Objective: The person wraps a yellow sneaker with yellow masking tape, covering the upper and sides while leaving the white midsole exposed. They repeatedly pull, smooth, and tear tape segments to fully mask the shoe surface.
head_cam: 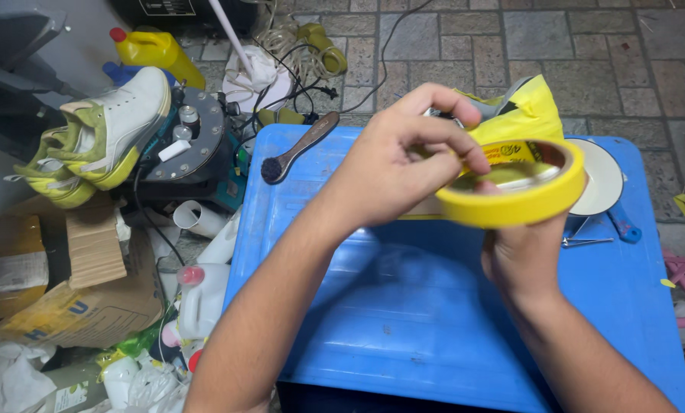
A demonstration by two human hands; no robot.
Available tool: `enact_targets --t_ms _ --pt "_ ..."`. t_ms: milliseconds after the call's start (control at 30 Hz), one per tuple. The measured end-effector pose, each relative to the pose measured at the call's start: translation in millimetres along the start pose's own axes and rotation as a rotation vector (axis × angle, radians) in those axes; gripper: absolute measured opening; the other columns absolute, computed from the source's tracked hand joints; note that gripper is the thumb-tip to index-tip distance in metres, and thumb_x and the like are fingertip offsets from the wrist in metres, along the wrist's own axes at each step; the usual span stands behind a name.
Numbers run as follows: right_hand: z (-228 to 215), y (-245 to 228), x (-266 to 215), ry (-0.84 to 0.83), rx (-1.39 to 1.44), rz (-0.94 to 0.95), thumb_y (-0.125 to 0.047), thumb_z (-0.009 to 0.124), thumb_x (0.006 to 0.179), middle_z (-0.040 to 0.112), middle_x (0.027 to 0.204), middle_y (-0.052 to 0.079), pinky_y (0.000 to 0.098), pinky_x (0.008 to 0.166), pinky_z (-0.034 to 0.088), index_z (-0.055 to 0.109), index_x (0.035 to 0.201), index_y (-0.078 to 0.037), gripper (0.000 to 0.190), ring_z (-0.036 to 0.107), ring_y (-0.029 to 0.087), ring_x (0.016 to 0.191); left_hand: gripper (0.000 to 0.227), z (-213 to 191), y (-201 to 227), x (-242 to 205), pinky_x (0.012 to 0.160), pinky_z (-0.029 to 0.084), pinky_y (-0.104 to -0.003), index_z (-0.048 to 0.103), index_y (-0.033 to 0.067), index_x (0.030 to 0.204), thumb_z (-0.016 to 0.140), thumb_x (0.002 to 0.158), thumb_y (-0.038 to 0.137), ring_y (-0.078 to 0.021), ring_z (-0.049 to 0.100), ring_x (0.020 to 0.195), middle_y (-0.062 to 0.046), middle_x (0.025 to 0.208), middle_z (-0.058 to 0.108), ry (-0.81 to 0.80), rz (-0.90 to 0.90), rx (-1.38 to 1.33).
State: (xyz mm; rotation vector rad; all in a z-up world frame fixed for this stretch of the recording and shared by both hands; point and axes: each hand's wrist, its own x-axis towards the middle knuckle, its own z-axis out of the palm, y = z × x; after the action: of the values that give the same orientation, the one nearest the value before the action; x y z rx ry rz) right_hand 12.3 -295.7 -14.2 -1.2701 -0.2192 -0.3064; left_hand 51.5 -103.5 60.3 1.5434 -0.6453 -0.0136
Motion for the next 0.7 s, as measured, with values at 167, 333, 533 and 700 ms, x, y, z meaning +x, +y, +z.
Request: enact_targets --t_ms 167,333,533,700 --pt "-12.9 4.6 6.3 -0.125 0.424 0.422 -0.049 0.068 0.094 0.048 0.151 0.006 0.0527 0.111 0.047 0.038 0.154 -0.017 0.075 0.053 0.023 0.138 0.022 -1.1 -17.0 35.6 0.092 0.053 -0.026 0.078 0.0069 0.094 0.078 0.094 0.029 -0.0123 0.063 0.108 -0.004 0.122 0.062 -0.139 0.104 0.246" --pt "-29.2 32.2 -2.9 -0.090 0.381 0.574 -0.056 0.057 0.092 0.051 0.152 0.008 0.0542 0.108 0.048 0.040 0.154 -0.020 0.074 0.056 0.023 0.135 0.043 -8.0 -35.1 30.5 0.080 0.057 -0.028 0.062 0.0075 0.089 0.091 0.075 0.036 -0.0152 0.061 0.107 -0.006 0.129 0.055 -0.320 0.055 0.198" --pt "-46.5 50.4 -1.3 -0.033 0.175 0.450 -0.031 0.065 0.094 0.055 0.142 0.007 0.0487 0.104 0.053 0.037 0.148 -0.016 0.063 0.059 0.023 0.128 0.045 -0.5 -50.8 19.8 0.083 0.056 -0.029 0.060 0.0071 0.097 0.088 0.082 0.040 -0.0174 0.062 0.107 -0.005 0.122 0.058 -0.273 0.128 0.292" --pt "-50.7 62.6 3.9 -0.120 0.150 0.598 -0.030 0.066 0.094 0.059 0.137 0.008 0.0472 0.092 0.062 0.044 0.147 -0.011 0.060 0.064 0.022 0.121 0.051 18.3 -63.8 20.0 0.077 0.052 -0.036 0.061 0.0047 0.099 0.079 0.088 0.051 -0.0243 0.062 0.091 -0.008 0.098 0.061 -0.145 0.130 0.492"
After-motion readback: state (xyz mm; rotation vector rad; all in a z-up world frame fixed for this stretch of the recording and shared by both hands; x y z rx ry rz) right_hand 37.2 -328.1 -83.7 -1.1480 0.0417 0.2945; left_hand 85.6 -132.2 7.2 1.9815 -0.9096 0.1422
